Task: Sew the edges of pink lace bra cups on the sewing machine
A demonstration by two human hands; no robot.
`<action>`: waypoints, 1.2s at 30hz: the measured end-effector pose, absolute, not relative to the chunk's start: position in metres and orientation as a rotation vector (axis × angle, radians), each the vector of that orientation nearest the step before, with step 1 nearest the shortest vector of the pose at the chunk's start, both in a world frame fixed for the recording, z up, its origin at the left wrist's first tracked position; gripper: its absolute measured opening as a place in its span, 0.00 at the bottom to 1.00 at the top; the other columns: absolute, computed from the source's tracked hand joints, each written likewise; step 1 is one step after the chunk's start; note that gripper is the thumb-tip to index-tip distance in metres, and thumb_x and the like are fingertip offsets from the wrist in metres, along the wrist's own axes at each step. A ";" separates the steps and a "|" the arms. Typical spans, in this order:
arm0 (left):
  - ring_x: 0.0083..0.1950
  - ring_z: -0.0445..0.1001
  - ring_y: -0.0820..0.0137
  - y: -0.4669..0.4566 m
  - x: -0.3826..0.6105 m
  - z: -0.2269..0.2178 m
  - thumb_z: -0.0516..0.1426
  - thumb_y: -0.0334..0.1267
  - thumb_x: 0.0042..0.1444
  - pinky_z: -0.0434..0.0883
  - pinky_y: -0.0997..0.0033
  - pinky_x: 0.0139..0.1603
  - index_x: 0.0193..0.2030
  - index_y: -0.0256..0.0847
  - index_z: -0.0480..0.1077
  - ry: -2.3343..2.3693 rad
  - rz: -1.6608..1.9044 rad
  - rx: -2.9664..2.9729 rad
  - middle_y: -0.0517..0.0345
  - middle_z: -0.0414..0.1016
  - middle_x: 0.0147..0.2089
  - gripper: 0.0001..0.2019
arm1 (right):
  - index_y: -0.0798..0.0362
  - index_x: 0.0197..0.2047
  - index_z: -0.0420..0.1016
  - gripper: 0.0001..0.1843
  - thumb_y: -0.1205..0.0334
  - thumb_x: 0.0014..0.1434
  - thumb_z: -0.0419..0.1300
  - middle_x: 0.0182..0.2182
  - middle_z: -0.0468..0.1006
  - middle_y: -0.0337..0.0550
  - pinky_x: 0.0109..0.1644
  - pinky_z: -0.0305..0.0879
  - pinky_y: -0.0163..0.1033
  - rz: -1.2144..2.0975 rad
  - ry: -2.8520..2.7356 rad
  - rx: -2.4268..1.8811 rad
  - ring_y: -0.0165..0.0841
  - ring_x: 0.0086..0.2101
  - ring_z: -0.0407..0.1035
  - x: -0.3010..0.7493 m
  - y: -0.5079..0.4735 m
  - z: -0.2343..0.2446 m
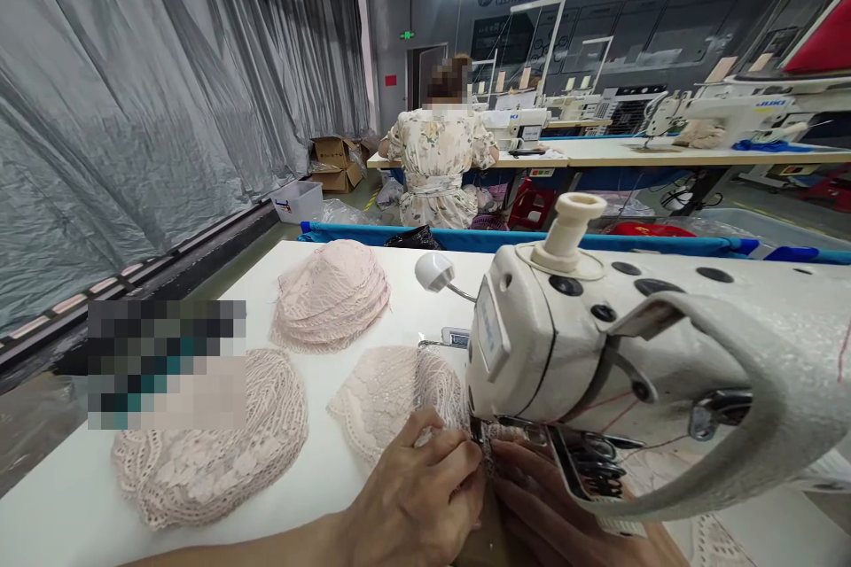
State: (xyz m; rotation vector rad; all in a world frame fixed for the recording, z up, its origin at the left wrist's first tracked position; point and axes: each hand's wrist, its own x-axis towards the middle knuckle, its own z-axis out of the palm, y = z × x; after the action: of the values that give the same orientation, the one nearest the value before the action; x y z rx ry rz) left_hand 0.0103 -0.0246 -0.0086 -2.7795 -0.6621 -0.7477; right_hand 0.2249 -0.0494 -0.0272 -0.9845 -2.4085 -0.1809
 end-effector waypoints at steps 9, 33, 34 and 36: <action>0.40 0.69 0.70 -0.027 0.013 -0.004 0.53 0.28 0.59 0.65 0.65 0.47 0.37 0.31 0.68 -0.699 -0.731 -2.820 0.56 0.71 0.35 0.04 | 0.41 0.35 0.78 0.10 0.62 0.60 0.56 0.40 0.78 0.40 0.41 0.71 0.35 -0.143 -2.303 -1.041 0.34 0.41 0.73 0.225 -0.052 -0.045; 0.46 0.67 0.66 -0.031 0.016 -0.020 0.57 0.32 0.56 0.68 0.63 0.49 0.31 0.33 0.68 -0.674 -0.747 -2.728 0.52 0.71 0.40 0.05 | 0.39 0.32 0.77 0.09 0.63 0.58 0.58 0.36 0.78 0.38 0.36 0.71 0.33 -0.158 -2.309 -1.066 0.32 0.37 0.73 0.226 -0.051 -0.040; 0.46 0.67 0.67 -0.031 0.015 -0.021 0.57 0.32 0.56 0.68 0.63 0.50 0.31 0.33 0.69 -0.677 -0.737 -2.728 0.52 0.71 0.40 0.04 | 0.39 0.33 0.78 0.09 0.63 0.58 0.58 0.36 0.78 0.38 0.36 0.71 0.33 -0.159 -2.309 -1.060 0.32 0.37 0.73 0.226 -0.051 -0.041; 0.46 0.67 0.67 -0.031 0.015 -0.023 0.56 0.30 0.56 0.67 0.63 0.50 0.32 0.33 0.69 -0.682 -0.735 -2.725 0.53 0.72 0.40 0.03 | 0.40 0.34 0.78 0.08 0.62 0.59 0.57 0.37 0.78 0.39 0.37 0.71 0.33 -0.162 -2.315 -1.036 0.32 0.38 0.73 0.227 -0.050 -0.045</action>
State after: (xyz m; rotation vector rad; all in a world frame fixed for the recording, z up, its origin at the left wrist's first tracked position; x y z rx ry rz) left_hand 0.0149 -0.0310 -0.0233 -2.7250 -0.6822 -0.7348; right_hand 0.2268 -0.0498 -0.0446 -1.0363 -2.3154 -0.1622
